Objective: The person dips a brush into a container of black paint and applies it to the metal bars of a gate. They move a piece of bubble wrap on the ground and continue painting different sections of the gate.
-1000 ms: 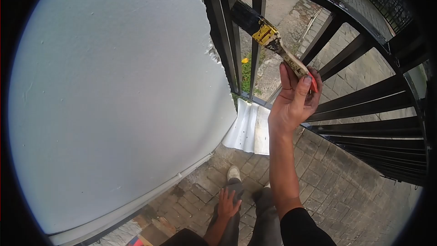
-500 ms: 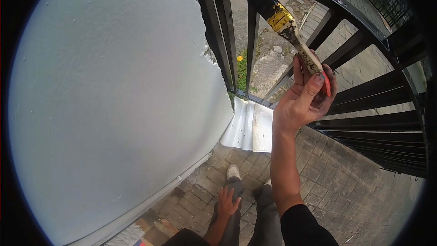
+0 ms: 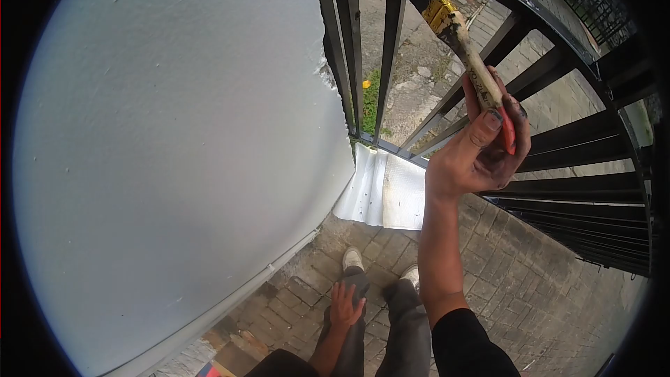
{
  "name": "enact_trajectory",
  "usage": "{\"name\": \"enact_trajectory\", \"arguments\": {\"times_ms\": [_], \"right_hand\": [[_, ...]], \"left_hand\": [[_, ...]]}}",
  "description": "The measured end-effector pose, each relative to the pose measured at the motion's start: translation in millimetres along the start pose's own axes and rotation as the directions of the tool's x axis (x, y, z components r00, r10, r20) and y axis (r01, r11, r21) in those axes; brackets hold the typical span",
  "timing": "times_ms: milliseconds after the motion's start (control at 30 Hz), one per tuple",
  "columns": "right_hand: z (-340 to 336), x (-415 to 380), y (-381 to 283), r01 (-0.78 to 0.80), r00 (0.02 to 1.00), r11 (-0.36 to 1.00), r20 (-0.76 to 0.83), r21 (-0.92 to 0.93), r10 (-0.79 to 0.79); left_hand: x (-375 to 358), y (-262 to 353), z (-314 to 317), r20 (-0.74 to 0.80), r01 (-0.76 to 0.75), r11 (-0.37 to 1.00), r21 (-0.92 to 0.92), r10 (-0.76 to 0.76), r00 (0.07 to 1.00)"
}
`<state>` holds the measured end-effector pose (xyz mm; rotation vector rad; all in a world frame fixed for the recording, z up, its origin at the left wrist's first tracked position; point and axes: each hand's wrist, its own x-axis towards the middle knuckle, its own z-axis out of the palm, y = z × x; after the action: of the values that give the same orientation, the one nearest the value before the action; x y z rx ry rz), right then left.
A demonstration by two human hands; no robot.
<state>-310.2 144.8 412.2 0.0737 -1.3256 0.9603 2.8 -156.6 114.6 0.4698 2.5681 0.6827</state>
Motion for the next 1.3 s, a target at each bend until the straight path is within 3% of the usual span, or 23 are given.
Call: {"name": "enact_trajectory", "arguments": {"times_ms": [233,300,533,600,733,967,1033,1300], "right_hand": [[-7,2,1,-0.029,0.999,0.998,0.030,-0.048,0.030],[-1,6,-1,-0.021,1.000,0.999,-0.018,0.034,0.021],[-4,9,2,-0.058,0.998,0.998,-0.026,0.040,0.059],[-3,12,0,-0.071,0.997,0.989,-0.022,0.133,0.074],[0,20,4,-0.056,0.998,0.998,-0.003,0.004,0.056],[-6,22,3,-0.003,1.000,0.998,-0.004,0.059,0.003],[-6,23,6,-0.022,1.000,0.999,0.016,-0.045,0.023],[-6,27,8,0.034,0.999,0.999,0.040,0.043,-0.035]], "left_hand": [[-1,5,1,-0.011,0.000,1.000,-0.006,0.000,1.000],[-2,3,3,-0.009,-0.001,1.000,0.003,0.001,1.000],[-4,4,7,-0.036,-0.012,1.000,0.027,0.013,0.999],[-5,7,7,-0.021,0.011,1.000,0.022,-0.010,1.000],[-7,7,8,0.007,0.048,0.999,-0.004,-0.048,0.999],[-7,11,9,0.028,0.052,0.999,0.008,-0.052,0.998],[-7,10,7,0.007,0.047,0.998,-0.033,-0.047,0.999],[-6,11,7,0.025,0.049,0.998,-0.036,-0.048,0.999]]}}
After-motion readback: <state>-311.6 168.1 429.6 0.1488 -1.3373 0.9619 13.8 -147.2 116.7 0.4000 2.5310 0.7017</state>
